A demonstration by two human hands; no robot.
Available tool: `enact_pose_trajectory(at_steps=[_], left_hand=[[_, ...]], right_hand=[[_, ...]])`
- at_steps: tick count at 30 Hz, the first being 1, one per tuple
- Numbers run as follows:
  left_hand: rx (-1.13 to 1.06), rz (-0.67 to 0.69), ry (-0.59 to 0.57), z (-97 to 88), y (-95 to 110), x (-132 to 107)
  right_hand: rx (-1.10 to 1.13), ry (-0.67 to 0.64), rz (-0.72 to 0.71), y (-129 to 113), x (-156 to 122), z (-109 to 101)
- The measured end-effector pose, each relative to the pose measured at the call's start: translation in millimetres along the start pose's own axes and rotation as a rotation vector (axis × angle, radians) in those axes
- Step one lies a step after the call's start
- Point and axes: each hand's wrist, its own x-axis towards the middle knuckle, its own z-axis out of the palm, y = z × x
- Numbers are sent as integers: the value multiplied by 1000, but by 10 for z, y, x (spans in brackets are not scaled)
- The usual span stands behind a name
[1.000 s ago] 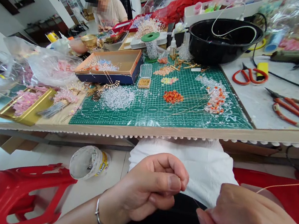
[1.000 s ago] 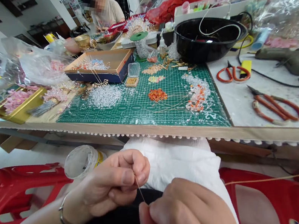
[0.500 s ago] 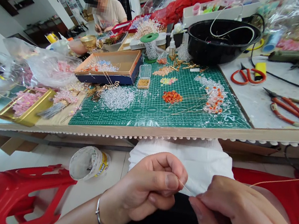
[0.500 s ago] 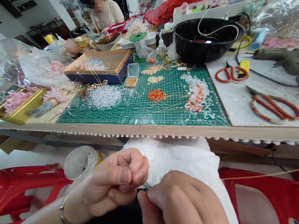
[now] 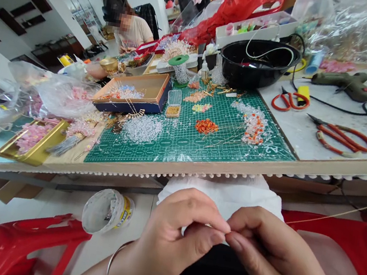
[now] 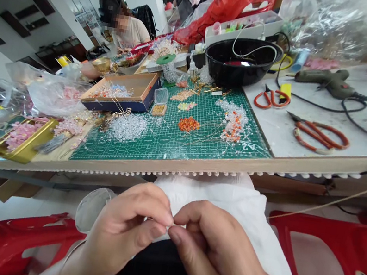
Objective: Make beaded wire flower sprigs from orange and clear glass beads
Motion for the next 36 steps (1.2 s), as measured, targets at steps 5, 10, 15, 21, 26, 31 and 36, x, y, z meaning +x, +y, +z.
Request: enact_pose_trajectory(at_steps=[5, 10, 15, 21, 26, 31, 36], left_hand=[[453, 318, 38, -13, 67, 16], [366, 254, 61, -78, 76, -3], [-251, -161, 355, -200, -89, 15], [-538, -613, -17, 44, -259, 11], [-425, -352, 22, 100, -180, 47], [-654, -413, 96, 35, -172, 55], [-895, -452, 192, -92, -168, 59]], right_hand=[[124, -8, 197, 40, -4, 18], [29, 37, 204, -20, -11, -62], [-218, 214, 39, -56, -119, -178], [-280, 252, 38, 4, -127, -92], [-323, 125, 42, 64, -86, 10], [-610, 146, -297, 102, -114, -71], [-881, 73, -522, 51, -309, -211]])
